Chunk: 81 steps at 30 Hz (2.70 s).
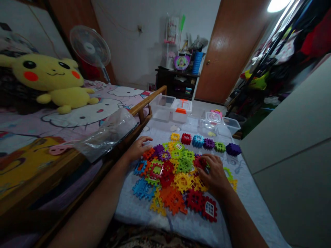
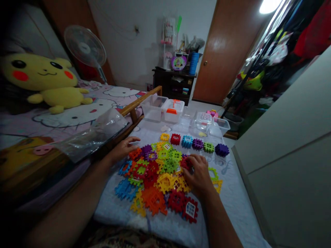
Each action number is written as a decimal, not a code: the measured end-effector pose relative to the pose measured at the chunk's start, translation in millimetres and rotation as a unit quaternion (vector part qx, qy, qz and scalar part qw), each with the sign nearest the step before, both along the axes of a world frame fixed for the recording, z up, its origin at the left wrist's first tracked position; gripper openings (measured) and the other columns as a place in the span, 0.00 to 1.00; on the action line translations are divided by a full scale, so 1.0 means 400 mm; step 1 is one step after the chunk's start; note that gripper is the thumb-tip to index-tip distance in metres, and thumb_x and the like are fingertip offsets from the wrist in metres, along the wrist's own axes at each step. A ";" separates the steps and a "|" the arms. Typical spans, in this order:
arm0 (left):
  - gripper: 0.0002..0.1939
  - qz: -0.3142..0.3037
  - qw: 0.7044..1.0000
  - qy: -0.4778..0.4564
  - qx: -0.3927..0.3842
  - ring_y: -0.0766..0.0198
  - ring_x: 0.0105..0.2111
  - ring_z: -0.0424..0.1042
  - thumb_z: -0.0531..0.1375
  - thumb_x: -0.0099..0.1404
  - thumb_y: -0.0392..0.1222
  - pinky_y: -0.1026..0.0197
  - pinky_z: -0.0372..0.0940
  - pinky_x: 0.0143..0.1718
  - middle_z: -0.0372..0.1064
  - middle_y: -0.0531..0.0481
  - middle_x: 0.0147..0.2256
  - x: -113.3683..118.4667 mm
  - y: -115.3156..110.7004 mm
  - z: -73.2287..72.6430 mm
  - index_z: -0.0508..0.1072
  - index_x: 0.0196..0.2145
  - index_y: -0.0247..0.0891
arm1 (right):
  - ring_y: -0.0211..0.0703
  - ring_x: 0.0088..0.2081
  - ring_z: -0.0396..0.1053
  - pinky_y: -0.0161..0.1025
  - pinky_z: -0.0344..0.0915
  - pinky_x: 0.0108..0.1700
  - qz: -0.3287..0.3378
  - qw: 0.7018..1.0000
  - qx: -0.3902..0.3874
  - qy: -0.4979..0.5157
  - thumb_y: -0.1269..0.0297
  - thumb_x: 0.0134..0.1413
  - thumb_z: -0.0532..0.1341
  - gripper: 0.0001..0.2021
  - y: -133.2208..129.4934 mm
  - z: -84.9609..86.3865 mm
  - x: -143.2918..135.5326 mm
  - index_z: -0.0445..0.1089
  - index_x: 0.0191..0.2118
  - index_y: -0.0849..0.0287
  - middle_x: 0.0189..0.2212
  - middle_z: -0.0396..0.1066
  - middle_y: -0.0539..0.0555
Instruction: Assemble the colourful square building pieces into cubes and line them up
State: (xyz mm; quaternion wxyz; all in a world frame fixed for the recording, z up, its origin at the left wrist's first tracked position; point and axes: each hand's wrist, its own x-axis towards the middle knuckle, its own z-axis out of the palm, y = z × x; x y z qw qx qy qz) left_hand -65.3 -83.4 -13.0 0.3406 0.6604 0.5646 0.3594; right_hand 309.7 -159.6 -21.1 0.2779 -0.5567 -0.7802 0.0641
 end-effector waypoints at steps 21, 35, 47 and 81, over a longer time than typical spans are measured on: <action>0.32 -0.013 0.977 0.198 0.077 0.50 0.55 0.71 0.59 0.50 0.35 0.54 0.64 0.58 0.71 0.40 0.55 0.016 0.096 0.023 0.69 0.55 0.33 | 0.53 0.47 0.64 0.51 0.61 0.52 0.002 0.999 0.017 0.038 0.61 0.58 0.61 0.09 0.004 -0.016 -0.003 0.73 0.43 0.56 0.45 0.71 0.58; 0.28 -0.154 0.956 0.249 0.002 0.49 0.59 0.65 0.60 0.57 0.42 0.51 0.58 0.62 0.67 0.39 0.57 -0.047 0.090 0.029 0.69 0.55 0.34 | 0.53 0.50 0.64 0.52 0.60 0.54 0.006 0.999 0.011 0.051 0.62 0.58 0.61 0.10 0.002 -0.018 0.009 0.72 0.44 0.56 0.46 0.70 0.58; 0.28 -0.146 0.970 0.182 -0.072 0.57 0.36 0.71 0.64 0.46 0.41 0.59 0.65 0.37 0.72 0.49 0.38 -0.081 0.040 0.017 0.72 0.48 0.38 | 0.54 0.50 0.64 0.52 0.61 0.54 -0.002 0.997 -0.002 0.071 0.62 0.58 0.60 0.09 -0.003 -0.012 -0.001 0.72 0.44 0.55 0.45 0.70 0.58; 0.23 -0.197 0.923 0.329 0.001 0.49 0.42 0.70 0.62 0.49 0.41 0.51 0.65 0.47 0.72 0.41 0.41 -0.028 0.187 0.026 0.75 0.44 0.34 | 0.53 0.50 0.64 0.52 0.62 0.54 -0.014 0.997 0.002 0.072 0.62 0.58 0.61 0.10 0.003 -0.020 0.011 0.72 0.44 0.56 0.46 0.70 0.58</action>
